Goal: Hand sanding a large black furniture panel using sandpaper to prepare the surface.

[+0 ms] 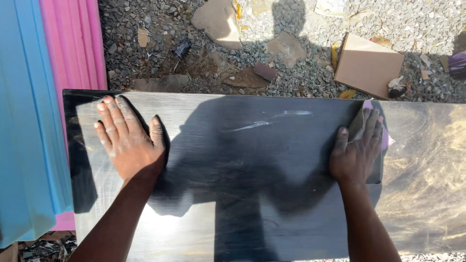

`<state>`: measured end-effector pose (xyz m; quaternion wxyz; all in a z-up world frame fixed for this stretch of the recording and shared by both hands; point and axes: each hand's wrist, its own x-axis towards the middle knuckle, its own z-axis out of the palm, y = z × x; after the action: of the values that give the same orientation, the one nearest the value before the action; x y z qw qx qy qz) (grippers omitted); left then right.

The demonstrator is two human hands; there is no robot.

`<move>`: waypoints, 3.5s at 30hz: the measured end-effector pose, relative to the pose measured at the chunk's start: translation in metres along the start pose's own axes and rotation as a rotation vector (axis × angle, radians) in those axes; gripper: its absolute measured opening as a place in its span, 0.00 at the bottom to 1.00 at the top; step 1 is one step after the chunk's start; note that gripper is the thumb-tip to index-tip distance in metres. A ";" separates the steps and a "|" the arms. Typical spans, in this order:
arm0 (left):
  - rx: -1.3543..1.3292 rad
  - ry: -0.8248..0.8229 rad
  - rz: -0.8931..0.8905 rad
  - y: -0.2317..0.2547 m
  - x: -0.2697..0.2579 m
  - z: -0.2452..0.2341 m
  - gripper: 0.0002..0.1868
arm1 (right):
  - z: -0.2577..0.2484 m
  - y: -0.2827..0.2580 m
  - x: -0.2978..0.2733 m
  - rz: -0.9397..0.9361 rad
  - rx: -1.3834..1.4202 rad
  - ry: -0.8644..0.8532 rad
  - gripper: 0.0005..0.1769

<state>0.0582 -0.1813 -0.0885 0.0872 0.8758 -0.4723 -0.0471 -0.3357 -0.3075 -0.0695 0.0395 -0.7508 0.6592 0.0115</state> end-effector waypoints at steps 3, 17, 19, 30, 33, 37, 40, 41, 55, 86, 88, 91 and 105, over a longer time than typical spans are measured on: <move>0.011 0.041 0.035 0.033 -0.003 0.011 0.40 | 0.021 -0.049 0.005 -0.041 -0.080 0.176 0.28; -0.047 0.283 0.315 0.190 0.007 0.076 0.10 | -0.008 0.086 0.044 0.002 0.041 -0.071 0.38; -0.190 0.258 0.422 0.236 0.003 0.077 0.07 | -0.002 0.080 0.048 0.105 -0.012 -0.055 0.39; -0.101 0.227 0.457 0.268 -0.010 0.084 0.09 | -0.013 0.161 0.046 -0.130 0.042 -0.201 0.36; -0.069 0.263 0.450 0.271 -0.007 0.082 0.10 | -0.013 0.189 0.052 -0.037 0.054 -0.144 0.36; -0.162 0.281 0.455 0.278 -0.005 0.071 0.11 | -0.024 0.133 0.072 -0.081 0.238 -0.111 0.29; -0.260 0.302 0.433 0.275 -0.001 0.063 0.12 | -0.017 0.067 0.090 -0.387 0.241 -0.255 0.28; -0.255 0.307 0.431 0.247 0.007 0.064 0.12 | -0.029 0.066 0.094 -0.393 0.245 -0.252 0.28; -0.012 0.159 -0.412 0.072 0.022 0.008 0.33 | 0.012 -0.238 0.066 -0.449 0.451 -0.534 0.25; 0.009 0.371 -0.343 0.048 0.022 0.048 0.11 | 0.029 -0.438 0.120 -1.403 0.141 -0.818 0.54; 0.159 0.344 -0.250 0.027 -0.002 0.086 0.11 | 0.018 -0.451 0.119 -1.231 0.108 -0.867 0.47; 0.047 0.354 -0.358 0.061 0.033 0.018 0.16 | 0.000 -0.390 0.140 -0.924 0.044 -0.936 0.37; 0.137 0.297 -0.366 0.062 0.028 0.034 0.26 | 0.050 -0.295 0.117 -0.727 0.311 -0.948 0.21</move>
<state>0.0174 -0.2414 -0.1092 0.0862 0.9480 -0.2898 0.0991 -0.0262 -0.3820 -0.1148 0.4386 -0.8262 0.2656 0.2333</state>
